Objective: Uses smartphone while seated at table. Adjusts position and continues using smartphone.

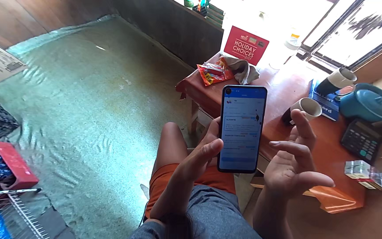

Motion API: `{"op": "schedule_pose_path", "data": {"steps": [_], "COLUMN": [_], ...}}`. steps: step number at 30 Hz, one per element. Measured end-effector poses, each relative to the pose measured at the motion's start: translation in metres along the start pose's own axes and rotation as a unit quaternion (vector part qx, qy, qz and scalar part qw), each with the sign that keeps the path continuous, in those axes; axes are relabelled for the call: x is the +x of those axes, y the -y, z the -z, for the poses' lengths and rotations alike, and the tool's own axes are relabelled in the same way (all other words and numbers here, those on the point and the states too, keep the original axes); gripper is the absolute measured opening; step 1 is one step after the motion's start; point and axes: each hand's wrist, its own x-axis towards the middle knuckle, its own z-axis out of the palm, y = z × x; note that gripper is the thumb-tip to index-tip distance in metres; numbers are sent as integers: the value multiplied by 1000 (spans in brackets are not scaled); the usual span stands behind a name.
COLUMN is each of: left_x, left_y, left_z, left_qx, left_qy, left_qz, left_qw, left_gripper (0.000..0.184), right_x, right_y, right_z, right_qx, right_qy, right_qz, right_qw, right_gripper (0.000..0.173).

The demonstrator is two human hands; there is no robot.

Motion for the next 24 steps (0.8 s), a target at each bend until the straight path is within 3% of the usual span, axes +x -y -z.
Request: {"op": "schedule_pose_path", "data": {"steps": [6, 10, 14, 18, 24], "left_x": [-2, -2, -2, -2, -3], "left_y": [-2, -2, -4, -4, -3], "left_z": [-1, -7, -2, -9, -3], "left_qx": [6, 48, 3, 47, -12], "left_qy": [-4, -49, 7, -40, 3], "left_qz": [1, -29, -6, -33, 2], "left_qw": [1000, 997, 1000, 998, 1000], "left_gripper": [79, 76, 77, 72, 75], "right_x": [0, -1, -2, -2, -2], "right_y": [2, 2, 1, 1, 1], "right_z": [1, 1, 2, 2, 3], "right_qx": [0, 2, 3, 5, 3], "right_qy": [7, 10, 12, 14, 12], "right_qz": [6, 6, 8, 7, 3], "right_qw": [1000, 1000, 1000, 1000, 1000], "right_gripper": [65, 63, 64, 63, 64]}}
